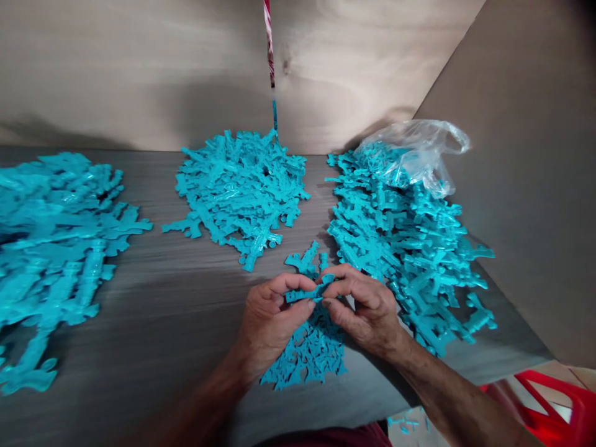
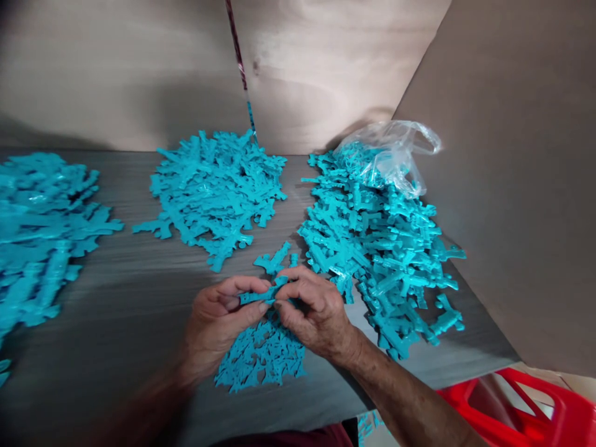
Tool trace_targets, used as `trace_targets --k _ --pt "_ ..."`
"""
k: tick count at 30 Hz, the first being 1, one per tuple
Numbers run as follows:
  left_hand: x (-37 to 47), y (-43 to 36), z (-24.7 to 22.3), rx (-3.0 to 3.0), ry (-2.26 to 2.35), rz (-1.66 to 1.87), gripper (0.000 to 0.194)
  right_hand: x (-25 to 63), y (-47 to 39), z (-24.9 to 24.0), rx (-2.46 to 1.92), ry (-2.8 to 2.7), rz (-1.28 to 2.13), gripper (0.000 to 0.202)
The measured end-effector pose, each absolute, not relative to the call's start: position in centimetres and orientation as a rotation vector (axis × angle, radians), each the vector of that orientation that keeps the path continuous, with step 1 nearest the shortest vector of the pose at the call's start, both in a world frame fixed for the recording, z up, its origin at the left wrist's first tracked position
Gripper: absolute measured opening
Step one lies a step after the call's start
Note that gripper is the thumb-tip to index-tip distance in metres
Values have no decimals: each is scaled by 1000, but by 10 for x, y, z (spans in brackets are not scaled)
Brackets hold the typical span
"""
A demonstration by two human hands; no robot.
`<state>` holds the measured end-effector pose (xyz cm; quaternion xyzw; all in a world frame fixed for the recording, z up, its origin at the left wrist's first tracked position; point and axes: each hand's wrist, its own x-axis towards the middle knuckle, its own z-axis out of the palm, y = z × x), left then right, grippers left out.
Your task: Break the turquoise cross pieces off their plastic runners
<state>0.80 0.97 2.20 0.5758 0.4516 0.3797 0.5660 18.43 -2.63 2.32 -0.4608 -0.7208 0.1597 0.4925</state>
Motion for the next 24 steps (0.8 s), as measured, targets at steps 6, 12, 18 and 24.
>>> trace_targets --k 6,12,18,24 --pt "4 9 24 1546 1097 950 14 183 -27 24 -1082 -1801 312 10" --pt "5 5 26 1669 1041 1049 20 180 -27 25 -1101 -1776 228 13" --pt "8 4 27 1688 1033 1072 21 179 -27 25 -1109 -1745 220 14" --pt "6 3 27 1690 1034 1079 22 178 -26 23 -1092 -1707 245 15"
